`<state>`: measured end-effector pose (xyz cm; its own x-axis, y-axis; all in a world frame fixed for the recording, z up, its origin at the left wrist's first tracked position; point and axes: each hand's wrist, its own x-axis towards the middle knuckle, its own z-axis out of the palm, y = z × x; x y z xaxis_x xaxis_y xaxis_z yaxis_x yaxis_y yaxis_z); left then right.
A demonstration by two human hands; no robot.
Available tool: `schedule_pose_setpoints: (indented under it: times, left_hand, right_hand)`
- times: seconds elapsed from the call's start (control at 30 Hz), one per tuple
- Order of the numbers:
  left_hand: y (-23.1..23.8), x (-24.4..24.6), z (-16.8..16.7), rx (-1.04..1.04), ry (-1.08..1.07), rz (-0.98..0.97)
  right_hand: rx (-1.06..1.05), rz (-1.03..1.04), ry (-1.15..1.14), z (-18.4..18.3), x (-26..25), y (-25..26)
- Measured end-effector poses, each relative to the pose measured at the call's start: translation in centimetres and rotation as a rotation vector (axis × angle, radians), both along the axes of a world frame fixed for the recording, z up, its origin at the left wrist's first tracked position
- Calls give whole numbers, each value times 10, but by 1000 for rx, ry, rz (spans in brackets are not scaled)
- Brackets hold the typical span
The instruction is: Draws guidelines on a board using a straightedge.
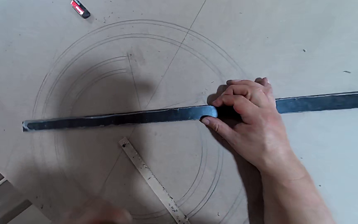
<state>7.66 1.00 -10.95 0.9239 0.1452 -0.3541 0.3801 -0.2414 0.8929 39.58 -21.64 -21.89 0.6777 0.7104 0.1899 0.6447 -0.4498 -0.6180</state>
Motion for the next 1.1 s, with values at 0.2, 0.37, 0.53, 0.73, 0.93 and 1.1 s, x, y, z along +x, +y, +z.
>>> schedule_pose_setpoints:
  times: [0.2,0.37,0.53,0.73,0.93,1.1]
  left_hand:
    - [76,75,-55,722,-407,191]
    - [67,82,-103,795,-448,91]
    - [63,71,-106,817,-499,71]
    - [69,68,-106,767,-499,39]
    - [76,59,-110,723,-439,5]
    - [77,62,-112,680,-463,-40]
  right_hand:
    - [23,7,-56,-1,1,7]
    - [-6,-46,-75,-12,2,-7]
    - [16,-159,29,-23,3,-20]
    - [19,-216,95,-17,-3,-17]
    - [-48,-220,-74,-6,-7,-8]
    - [-30,-242,-101,-3,-9,-3]
